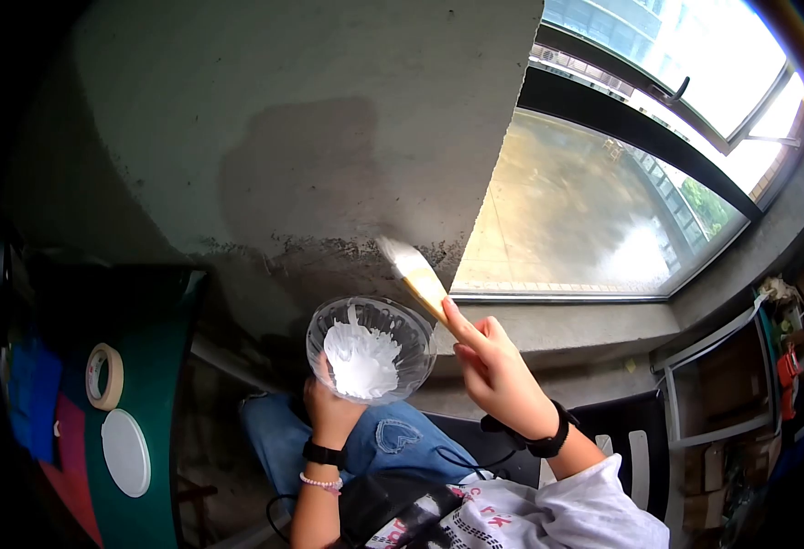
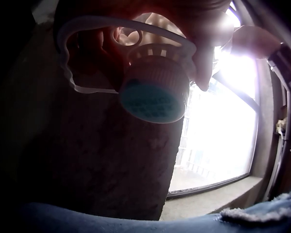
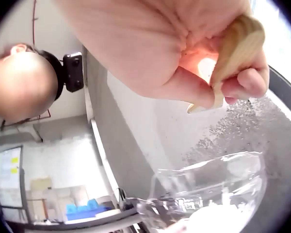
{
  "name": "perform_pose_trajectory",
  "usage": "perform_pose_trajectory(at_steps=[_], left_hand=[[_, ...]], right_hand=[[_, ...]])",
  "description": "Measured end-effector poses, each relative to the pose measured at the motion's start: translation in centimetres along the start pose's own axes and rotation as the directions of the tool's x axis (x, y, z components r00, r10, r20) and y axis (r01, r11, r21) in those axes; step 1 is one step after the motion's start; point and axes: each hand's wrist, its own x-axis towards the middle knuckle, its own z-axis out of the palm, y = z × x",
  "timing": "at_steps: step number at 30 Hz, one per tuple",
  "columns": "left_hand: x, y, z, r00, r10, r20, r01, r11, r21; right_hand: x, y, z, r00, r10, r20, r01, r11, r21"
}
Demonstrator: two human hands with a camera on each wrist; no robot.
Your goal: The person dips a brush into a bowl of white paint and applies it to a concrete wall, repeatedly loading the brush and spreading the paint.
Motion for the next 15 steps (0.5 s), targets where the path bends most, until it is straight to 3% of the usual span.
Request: perform_pose_trajectory(at_steps=[1,3,4,6,7,10,15], left_hand=[[0.0,0.0,0.0,1.000,0.000,0.004,0.000,1.000,0.000],[0.0,0.2,0.1,1.000,-0.014,0.008,0.014,1.000,-0.015],[0.1,0.3,0.1,1.000,-0.009,0.015,0.009,1.000,-0.016],[0.3,0.7,-0.2,0.999,-0.015,0.031,0.016,1.000,-0.018],[0.4,0.8,-0.2,0.999,-0.011,0.031,0.012,1.000,-0.017],[0.4,0.7,-0.3,0.999,-0.017,0.031,0.018,1.000,-0.017],[-0.1,0.2,-0.1,0.999,-0.043,0.021,0.042,0.999,0.021]], right_hand=[[0.2,0.0,0.1,1.000,0.003,-0.001,-0.003,1.000,0.002],[1.0,-0.4,0.4,0.957,-0.268,-0.112,0.263,0.963,-0.061],[1.5,-0.6,0.9,0.957,-0.263,-0.118,0.258,0.964,-0.061],[2.6,-0.6,2.0,0.921,-0.319,-0.224,0.253,0.926,-0.280],[3.1,-0.1,2.5,0.913,-0.334,-0.234,0.224,0.890,-0.398],[2.6,0.9,2.8,0.943,-0.271,-0.193,0.140,0.850,-0.509],[0.3,-0.1,0.4,0.982,-0.164,-0.096,0.130,0.949,-0.287]])
